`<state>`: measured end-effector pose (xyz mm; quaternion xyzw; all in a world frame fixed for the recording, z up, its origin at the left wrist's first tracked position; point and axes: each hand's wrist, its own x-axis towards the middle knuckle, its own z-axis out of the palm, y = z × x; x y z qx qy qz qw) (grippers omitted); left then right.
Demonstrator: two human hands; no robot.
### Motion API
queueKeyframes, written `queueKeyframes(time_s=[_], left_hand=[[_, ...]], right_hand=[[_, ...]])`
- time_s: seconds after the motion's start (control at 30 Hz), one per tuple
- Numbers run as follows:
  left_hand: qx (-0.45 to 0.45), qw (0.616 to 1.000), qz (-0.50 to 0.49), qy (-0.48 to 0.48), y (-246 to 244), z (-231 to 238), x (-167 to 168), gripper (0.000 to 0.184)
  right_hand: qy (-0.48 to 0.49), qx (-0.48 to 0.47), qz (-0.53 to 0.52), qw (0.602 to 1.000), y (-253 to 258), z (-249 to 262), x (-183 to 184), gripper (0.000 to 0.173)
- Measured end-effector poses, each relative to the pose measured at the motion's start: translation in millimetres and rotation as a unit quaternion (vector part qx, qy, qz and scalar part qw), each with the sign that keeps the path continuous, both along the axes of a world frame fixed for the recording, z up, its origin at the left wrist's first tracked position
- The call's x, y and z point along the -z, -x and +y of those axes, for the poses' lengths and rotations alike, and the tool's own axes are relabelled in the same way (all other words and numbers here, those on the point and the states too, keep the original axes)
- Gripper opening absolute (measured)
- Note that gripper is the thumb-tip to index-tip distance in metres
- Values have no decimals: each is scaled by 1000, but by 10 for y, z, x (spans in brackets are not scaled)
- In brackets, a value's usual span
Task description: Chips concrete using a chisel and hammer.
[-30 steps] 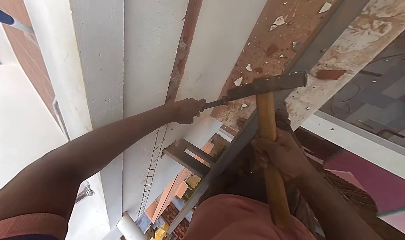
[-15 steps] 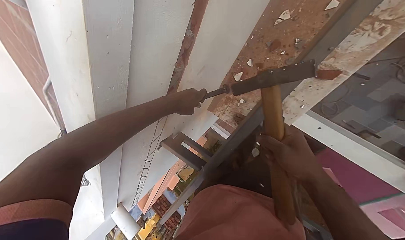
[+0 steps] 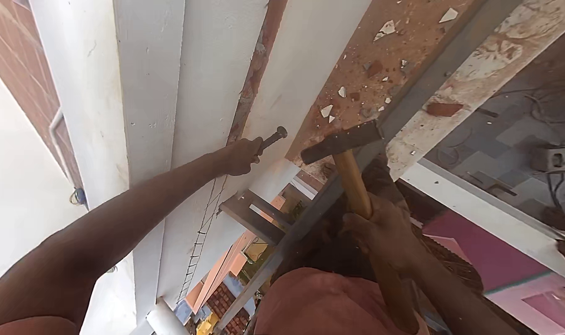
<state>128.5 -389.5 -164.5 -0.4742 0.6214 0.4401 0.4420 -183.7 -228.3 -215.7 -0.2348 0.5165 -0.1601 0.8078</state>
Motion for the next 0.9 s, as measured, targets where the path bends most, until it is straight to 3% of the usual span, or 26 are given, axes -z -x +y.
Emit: queueKeyframes(time_s=[0.1,0.23,0.37,0.5,0.67,0.9], left_hand=[[-55,997,35,41,-155,-131,-65,12],[-94,982,121,115,-252,-193,-281,9],[-38,981,154,108,-212,-47,-423,7],[17,983,158,90,-47,-90,-441,10],[21,986,149,75,73,-289,-331,11],[58,995,86,-5,248,-280,-107,23]], right_hand=[[130,93,51,986,81,93,-94,11],[263,114,95,953,11,2,-138,17],[261,63,70,961,-171,163,-141,18],[229,74,34,970,-293,341,-37,15],[162,111,48,979,-230,378,-90,11],[164,159,51,972,40,191,-184,10]])
